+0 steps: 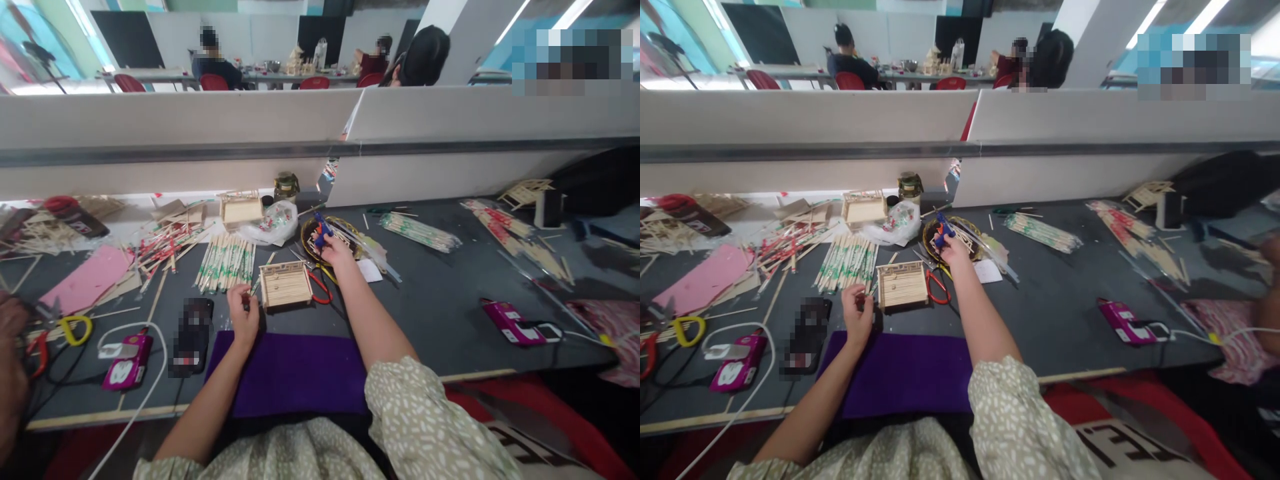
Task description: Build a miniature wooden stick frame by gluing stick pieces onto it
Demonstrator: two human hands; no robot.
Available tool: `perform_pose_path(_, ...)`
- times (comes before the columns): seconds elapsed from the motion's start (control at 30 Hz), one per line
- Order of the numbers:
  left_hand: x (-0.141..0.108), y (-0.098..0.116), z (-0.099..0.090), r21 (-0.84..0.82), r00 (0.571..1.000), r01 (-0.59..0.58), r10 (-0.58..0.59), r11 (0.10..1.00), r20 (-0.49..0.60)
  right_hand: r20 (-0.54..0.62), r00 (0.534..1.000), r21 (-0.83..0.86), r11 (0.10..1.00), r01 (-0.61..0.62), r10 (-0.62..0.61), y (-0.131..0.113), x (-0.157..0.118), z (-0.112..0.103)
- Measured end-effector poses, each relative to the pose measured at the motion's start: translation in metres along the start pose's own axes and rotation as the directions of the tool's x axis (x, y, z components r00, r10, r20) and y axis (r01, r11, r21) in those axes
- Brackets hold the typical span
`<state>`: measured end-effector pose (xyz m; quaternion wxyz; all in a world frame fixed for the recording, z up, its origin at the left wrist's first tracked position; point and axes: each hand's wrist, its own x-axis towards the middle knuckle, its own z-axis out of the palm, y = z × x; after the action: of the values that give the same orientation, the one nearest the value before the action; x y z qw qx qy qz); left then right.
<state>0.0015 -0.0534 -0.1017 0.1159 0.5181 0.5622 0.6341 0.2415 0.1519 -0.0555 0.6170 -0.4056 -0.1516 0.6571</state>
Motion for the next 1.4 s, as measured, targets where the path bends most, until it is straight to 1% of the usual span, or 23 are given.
perform_pose_path(0.1,0.0,0.001,0.0,0.004,0.999,0.031,-0.031,1.0,0.009,-0.1,0.99,-0.043,0.994,-0.1,0.095,0.005,0.001,0.01)
perform_pose_path(0.13,0.0,0.001,0.0,0.003,0.999,0.046,-0.046,0.999,0.016,-0.128,0.986,-0.052,0.992,-0.116,0.109,0.006,0.0,0.013)
perform_pose_path(0.2,-0.001,0.003,-0.001,-0.004,0.996,0.083,-0.082,0.997,0.035,-0.171,0.979,-0.067,0.99,-0.125,0.112,0.006,-0.003,0.019)
perform_pose_path(0.27,-0.001,0.005,-0.002,-0.019,0.991,0.124,-0.122,0.992,0.06,-0.199,0.976,-0.084,0.991,-0.104,0.086,0.003,-0.008,0.023)
perform_pose_path(0.33,-0.001,0.007,-0.002,-0.042,0.983,0.169,-0.165,0.985,0.081,-0.21,0.977,-0.105,0.993,-0.056,0.033,-0.001,-0.017,0.024)
perform_pose_path(0.4,0.001,0.008,-0.002,-0.075,0.972,0.225,-0.218,0.971,0.09,-0.205,0.977,-0.13,0.991,0.023,-0.05,-0.005,-0.031,0.023)
perform_pose_path(0.47,0.003,0.009,0.0,-0.119,0.954,0.294,-0.283,0.949,0.095,-0.19,0.968,-0.152,0.979,0.136,-0.165,-0.005,-0.052,0.017)
perform_pose_path(0.53,0.007,0.008,0.003,-0.165,0.93,0.366,-0.352,0.916,0.108,-0.162,0.943,-0.172,0.949,0.263,-0.291,0.003,-0.081,0.01)
perform_pose_path(0.57,0.01,0.008,0.004,-0.188,0.916,0.401,-0.384,0.897,0.119,-0.115,0.924,-0.195,0.921,0.338,-0.364,0.01,-0.098,0.006)
perform_pose_path(0.6,0.012,0.008,0.005,-0.21,0.901,0.433,-0.413,0.877,0.131,0.0,0.864,-0.296,0.825,0.481,-0.503,0.02,-0.115,0.003)
perform_pose_path(0.63,0.014,0.009,0.007,-0.232,0.888,0.46,-0.438,0.857,0.142,0.122,0.795,-0.406,0.7,0.587,-0.595,0.032,-0.132,0.0)
perform_pose_path(0.67,0.015,0.01,0.008,-0.255,0.876,0.482,-0.459,0.838,0.15,0.248,0.724,-0.491,0.561,0.667,-0.644,0.044,-0.147,-0.002)
perform_pose_path(0.7,0.016,0.011,0.009,-0.278,0.866,0.499,-0.474,0.821,0.156,0.399,0.657,-0.542,0.413,0.732,-0.64,0.058,-0.161,-0.003)
perform_pose_path(0.73,0.017,0.013,0.009,-0.3,0.859,0.511,-0.487,0.805,0.159,0.53,0.598,-0.557,0.285,0.78,-0.601,0.071,-0.173,-0.002)
perform_pose_path(0.77,0.017,0.015,0.01,-0.32,0.853,0.521,-0.497,0.792,0.159,0.626,0.555,-0.55,0.194,0.812,-0.548,0.084,-0.182,-0.001)
perform_pose_path(0.8,0.017,0.017,0.011,-0.338,0.848,0.529,-0.506,0.779,0.16,0.69,0.525,-0.541,0.128,0.831,-0.498,0.095,-0.188,0.0)
perform_pose_path(0.83,0.017,0.019,0.011,-0.354,0.842,0.536,-0.515,0.766,0.16,0.724,0.513,-0.546,0.071,0.835,-0.461,0.105,-0.191,0.002)
perform_pose_path(0.87,0.017,0.021,0.012,-0.366,0.836,0.544,-0.524,0.755,0.161,0.742,0.515,-0.562,0.021,0.827,-0.43,0.112,-0.193,0.003)
perform_pose_path(0.97,0.015,0.024,0.013,-0.394,0.827,0.554,-0.541,0.733,0.155,0.754,0.539,-0.603,-0.07,0.795,-0.375,0.124,-0.19,0.005)
perform_pose_path(1.07,0.014,0.026,0.015,-0.409,0.829,0.547,-0.542,0.731,0.139,0.768,0.539,-0.603,-0.106,0.791,-0.346,0.124,-0.187,0.003)
perform_pose_path(1.17,0.013,0.026,0.016,-0.405,0.834,0.539,-0.536,0.739,0.131,0.783,0.519,-0.585,-0.124,0.801,-0.344,0.121,-0.187,0.002)
perform_pose_path(1.4,0.015,0.025,0.016,-0.376,0.843,0.531,-0.519,0.759,0.141,0.793,0.492,-0.574,-0.168,0.801,-0.359,0.124,-0.192,0.005)
